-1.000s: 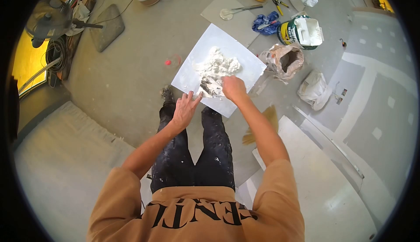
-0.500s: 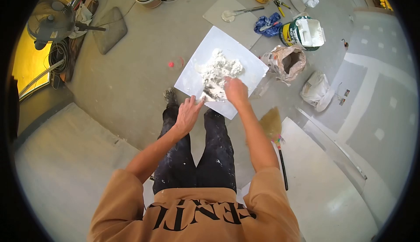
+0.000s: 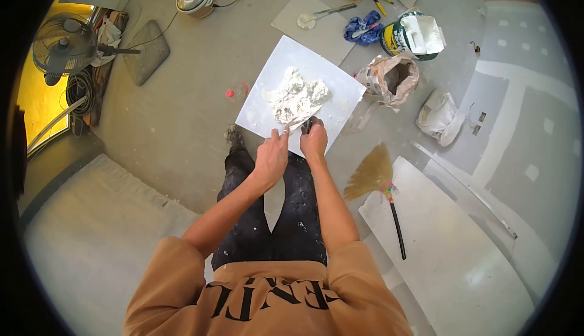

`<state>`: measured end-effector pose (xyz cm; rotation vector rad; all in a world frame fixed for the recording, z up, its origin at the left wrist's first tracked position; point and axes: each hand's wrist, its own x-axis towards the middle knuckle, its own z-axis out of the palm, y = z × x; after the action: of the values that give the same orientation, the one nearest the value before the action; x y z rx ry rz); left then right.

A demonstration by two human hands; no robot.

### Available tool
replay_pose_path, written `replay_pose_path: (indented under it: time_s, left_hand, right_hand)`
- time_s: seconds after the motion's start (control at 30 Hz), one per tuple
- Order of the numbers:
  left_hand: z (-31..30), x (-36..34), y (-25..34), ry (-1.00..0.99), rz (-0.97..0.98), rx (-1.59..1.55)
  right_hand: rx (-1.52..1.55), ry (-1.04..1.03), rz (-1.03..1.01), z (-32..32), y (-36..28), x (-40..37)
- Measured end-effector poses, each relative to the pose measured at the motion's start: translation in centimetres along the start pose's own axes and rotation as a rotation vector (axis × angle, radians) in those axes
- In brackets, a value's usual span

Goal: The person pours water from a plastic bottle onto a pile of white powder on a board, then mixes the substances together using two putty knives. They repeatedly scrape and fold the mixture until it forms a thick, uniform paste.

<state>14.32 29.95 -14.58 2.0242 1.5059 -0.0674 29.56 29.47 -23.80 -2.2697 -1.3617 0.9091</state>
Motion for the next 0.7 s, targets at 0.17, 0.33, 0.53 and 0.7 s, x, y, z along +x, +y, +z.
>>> replay_pose_path:
  time_s: [0.17, 0.33, 0.53, 0.7]
  left_hand:
    - [2.6, 1.5, 1.0, -0.016, 0.037, 0.028]
    - [3.4, 1.9, 2.7, -0.06, 0.009, -0.011]
    - [5.3, 3.1, 3.6, -0.154, 0.006, 0.093]
    - [6.2, 4.9, 1.0, -0.126, -0.044, 0.03]
  right_hand:
    - [-0.152, 0.097, -0.012, -0.6, -0.2, -1.1]
    - [-0.117, 0.073, -0.001, -0.9, 1.4, -2.9]
    - [0.001, 0.084, -0.068, -0.1, 1.8, -4.2]
    - [-0.042, 0.112, -0.072, -0.6, 1.5, -5.5]
